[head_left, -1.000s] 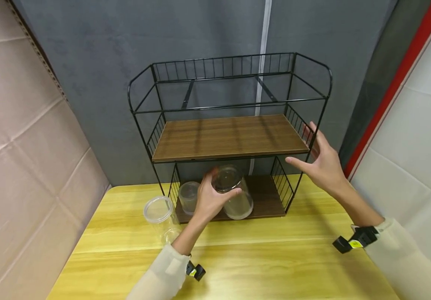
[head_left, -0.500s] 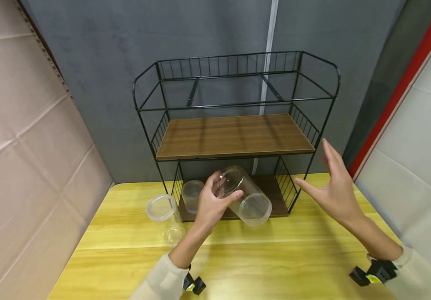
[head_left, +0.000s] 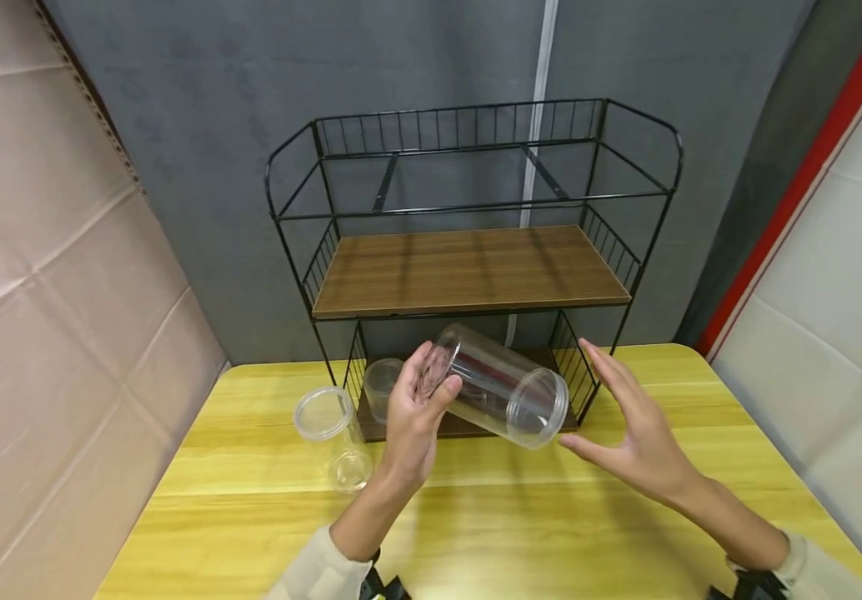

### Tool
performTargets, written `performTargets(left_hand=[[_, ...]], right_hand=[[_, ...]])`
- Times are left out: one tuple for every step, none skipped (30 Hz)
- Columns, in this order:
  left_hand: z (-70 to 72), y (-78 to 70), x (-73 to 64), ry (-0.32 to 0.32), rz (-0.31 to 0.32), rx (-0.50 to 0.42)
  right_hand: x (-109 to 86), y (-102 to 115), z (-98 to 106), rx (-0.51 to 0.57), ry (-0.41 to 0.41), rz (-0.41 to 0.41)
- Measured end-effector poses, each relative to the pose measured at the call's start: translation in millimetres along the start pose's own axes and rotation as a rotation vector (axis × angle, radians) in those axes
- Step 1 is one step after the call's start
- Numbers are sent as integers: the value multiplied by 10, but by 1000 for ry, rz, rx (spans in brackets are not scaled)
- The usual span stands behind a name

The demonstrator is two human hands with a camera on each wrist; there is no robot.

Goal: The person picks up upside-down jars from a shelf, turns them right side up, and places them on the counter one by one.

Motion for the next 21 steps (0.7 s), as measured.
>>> performTargets(left_hand=[[-5,-8,-16,1,-1,-20],[-10,-15,-29,2,-2,-36],[-12,-19,-40,3,-3,-51],[-14,-24,-50,3,-4,-63],[-15,-29,-59,3,-9,-73],[-18,-37,-68,1,-12,-85],[-22,-39,-76,0,-16,-98],[-26,-40,-82,-1,-21,-112],[-29,-42,-90,-6,-25,-123],[-33,-46,-97,-12,-29,-132],[-36,-47,-105,-14,-34,-144],[-42,-51,-113,-16,-36,-158],[-46,-51,-121,-16,-38,-173],[-52,-55,-130,-16,-40,-185],[-58,-60,-141,-15,-43,-195],[-61,-61,-147,-11,-43,-209],[-66,-65,-156,-8,-42,-219],[-69,-67,-162,-5,-39,-226],[-69,-68,-168,-3,-36,-228],[-66,-69,-173,-2,-33,-227],[-64,-73,-178,2,-28,-227]], right_hand=[[-9,-6,-34,36,21,-21],[-13,-10,-68,81,33,-26],[-13,-15,-103,136,46,-37],[-13,-19,-138,187,57,-41],[-15,-26,-172,231,68,-53],[-16,-31,-205,272,77,-64],[-19,-37,-235,312,83,-71],[-25,-44,-262,347,86,-87],[-31,-51,-289,380,86,-98],[-40,-54,-313,406,83,-109],[-47,-57,-336,441,81,-126],[-51,-56,-356,482,79,-143],[-53,-53,-375,524,77,-158],[-53,-48,-392,565,74,-172],[-50,-42,-407,607,72,-184],[-44,-35,-420,648,69,-194],[-36,-27,-431,689,67,-196],[-27,-20,-439,723,62,-197],[-20,-16,-445,750,56,-194],[-15,-12,-447,771,49,-185],[-11,-8,-447,786,44,-178]])
Point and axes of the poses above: each hand's wrist, its own x-axis towards the middle knuckle, its own z-axis out of the back of the hand, y = z × x, the point moved 4 cm from there along x, towards the middle knuckle, and after that the axes turned 9 degrees about -y, right-handed, at the moved point
